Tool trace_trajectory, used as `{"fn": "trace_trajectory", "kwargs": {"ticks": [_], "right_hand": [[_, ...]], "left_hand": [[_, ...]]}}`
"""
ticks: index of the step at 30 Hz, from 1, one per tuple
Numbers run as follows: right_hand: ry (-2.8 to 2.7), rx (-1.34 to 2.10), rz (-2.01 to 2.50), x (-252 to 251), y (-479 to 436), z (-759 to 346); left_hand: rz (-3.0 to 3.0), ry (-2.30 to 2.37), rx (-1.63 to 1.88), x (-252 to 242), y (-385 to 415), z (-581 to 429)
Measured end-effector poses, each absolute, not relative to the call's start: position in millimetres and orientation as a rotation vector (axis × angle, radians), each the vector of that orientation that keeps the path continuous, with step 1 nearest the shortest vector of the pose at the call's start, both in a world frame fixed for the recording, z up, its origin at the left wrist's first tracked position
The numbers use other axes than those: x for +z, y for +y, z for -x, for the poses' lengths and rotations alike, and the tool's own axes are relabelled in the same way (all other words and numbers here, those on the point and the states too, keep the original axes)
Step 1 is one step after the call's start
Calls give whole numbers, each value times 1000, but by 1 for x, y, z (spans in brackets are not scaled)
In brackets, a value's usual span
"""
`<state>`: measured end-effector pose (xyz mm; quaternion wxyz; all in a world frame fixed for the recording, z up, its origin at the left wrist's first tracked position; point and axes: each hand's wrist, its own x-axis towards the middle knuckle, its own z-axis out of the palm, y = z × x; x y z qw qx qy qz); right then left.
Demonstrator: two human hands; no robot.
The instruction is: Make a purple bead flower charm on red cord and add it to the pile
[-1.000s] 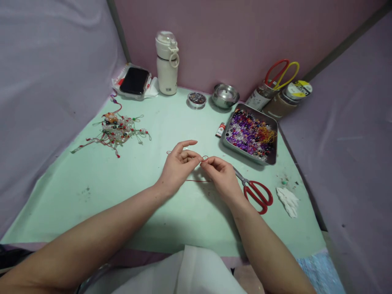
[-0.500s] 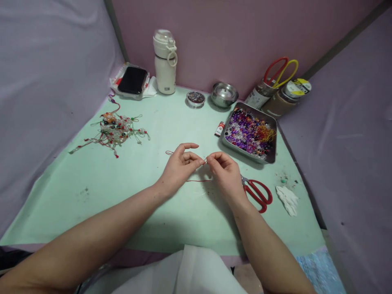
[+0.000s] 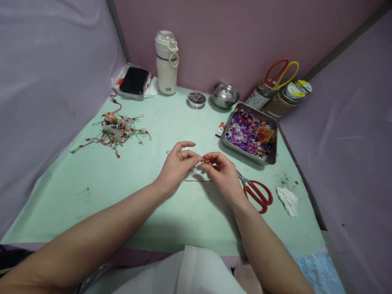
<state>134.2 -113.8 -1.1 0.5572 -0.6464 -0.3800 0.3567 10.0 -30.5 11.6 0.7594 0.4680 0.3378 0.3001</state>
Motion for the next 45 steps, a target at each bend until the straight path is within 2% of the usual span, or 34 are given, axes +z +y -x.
{"fn": "trace_trajectory", "kwargs": {"ticks": [21, 39, 45], "right_hand": [[-834, 713, 1435, 4, -112, -126], [-507, 1083, 1361, 1, -112, -128], [-514, 1104, 1355, 0, -113, -131]], "left_hand": [[-1226, 726, 739, 10, -35, -9], [-1259, 672, 732, 9, -34, -10], [-1268, 641, 663, 9, -30, -8]]}}
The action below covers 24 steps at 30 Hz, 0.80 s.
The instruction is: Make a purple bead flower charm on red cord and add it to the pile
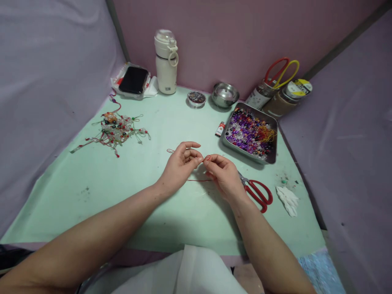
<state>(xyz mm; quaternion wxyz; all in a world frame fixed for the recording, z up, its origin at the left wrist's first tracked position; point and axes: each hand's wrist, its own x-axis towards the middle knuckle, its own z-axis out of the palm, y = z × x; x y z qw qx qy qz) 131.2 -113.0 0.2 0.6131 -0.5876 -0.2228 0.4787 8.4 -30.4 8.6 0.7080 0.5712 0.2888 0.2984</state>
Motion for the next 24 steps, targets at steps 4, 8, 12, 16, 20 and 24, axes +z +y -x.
{"fn": "trace_trajectory", "kwargs": {"ticks": [4, 8, 12, 16, 20, 24], "right_hand": [[-561, 1076, 1369, 2, -113, -130], [-597, 1055, 1386, 2, -113, -129], [-619, 1053, 1394, 1, -113, -130], [-642, 1060, 1395, 0, -114, -131], [-650, 1063, 1402, -2, -114, -132], [-636, 1072, 1401, -2, -114, -132]], "left_hand": [[-1300, 668, 642, 9, -27, -8], [-1362, 705, 582, 11, -25, -8], [-1426, 710, 554, 13, -24, -8], [-1487, 698, 555, 14, -23, -8], [-1527, 700, 547, 14, -23, -7], [-1493, 700, 546, 12, -23, -8]]}}
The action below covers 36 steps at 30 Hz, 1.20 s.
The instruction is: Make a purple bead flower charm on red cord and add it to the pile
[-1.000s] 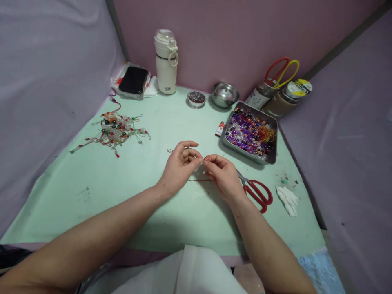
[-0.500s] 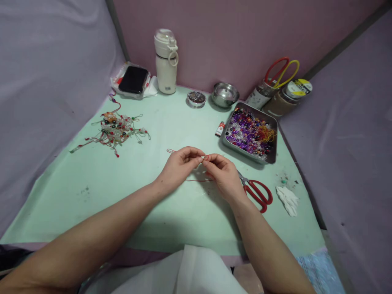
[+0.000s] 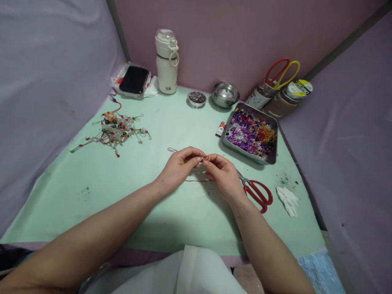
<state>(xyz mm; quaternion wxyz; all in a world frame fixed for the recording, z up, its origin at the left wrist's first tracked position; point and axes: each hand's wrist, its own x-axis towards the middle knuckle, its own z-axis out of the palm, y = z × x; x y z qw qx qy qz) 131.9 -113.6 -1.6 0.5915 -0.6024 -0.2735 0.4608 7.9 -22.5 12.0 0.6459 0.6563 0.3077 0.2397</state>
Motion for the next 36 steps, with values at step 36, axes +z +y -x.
{"fn": "trace_trajectory", "kwargs": {"ticks": [36], "right_hand": [[-527, 1086, 1310, 2, -112, -128]], "left_hand": [[-1410, 757, 551, 12, -29, -10]]}}
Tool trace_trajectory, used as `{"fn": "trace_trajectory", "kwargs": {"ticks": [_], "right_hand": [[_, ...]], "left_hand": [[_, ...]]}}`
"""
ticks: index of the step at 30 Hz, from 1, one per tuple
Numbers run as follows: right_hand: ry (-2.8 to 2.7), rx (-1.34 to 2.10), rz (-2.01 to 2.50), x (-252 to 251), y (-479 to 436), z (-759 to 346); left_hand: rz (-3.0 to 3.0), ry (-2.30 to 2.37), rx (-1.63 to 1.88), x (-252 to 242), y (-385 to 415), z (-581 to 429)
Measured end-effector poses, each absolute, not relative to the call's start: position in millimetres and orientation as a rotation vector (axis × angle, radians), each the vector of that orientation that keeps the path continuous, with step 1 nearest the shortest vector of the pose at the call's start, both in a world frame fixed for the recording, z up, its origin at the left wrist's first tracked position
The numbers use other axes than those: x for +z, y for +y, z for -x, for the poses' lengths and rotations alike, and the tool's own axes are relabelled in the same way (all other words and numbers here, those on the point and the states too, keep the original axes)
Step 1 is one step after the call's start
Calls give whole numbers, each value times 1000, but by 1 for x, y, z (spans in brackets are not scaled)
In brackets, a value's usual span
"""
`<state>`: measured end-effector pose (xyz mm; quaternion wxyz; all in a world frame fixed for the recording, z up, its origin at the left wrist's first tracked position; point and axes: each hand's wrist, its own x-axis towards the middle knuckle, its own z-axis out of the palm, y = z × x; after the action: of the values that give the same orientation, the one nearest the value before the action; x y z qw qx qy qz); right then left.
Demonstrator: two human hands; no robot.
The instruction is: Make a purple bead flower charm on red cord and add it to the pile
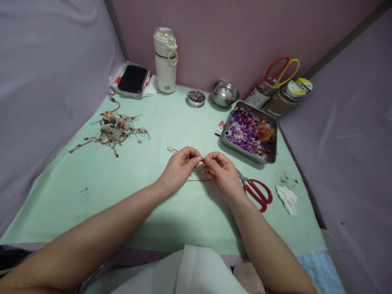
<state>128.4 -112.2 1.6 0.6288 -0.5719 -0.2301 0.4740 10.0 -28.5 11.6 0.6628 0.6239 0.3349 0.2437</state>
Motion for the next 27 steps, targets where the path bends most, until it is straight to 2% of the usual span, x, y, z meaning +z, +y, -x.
{"fn": "trace_trajectory", "kwargs": {"ticks": [17, 24, 27], "right_hand": [[-514, 1119, 1310, 2, -112, -129], [-537, 1039, 1367, 3, -113, -130], [-661, 903, 1462, 3, -114, -130]], "left_hand": [[-1222, 741, 579, 12, -31, -10], [-1316, 712, 579, 8, -33, -9], [-1406, 716, 624, 6, -35, -8]]}}
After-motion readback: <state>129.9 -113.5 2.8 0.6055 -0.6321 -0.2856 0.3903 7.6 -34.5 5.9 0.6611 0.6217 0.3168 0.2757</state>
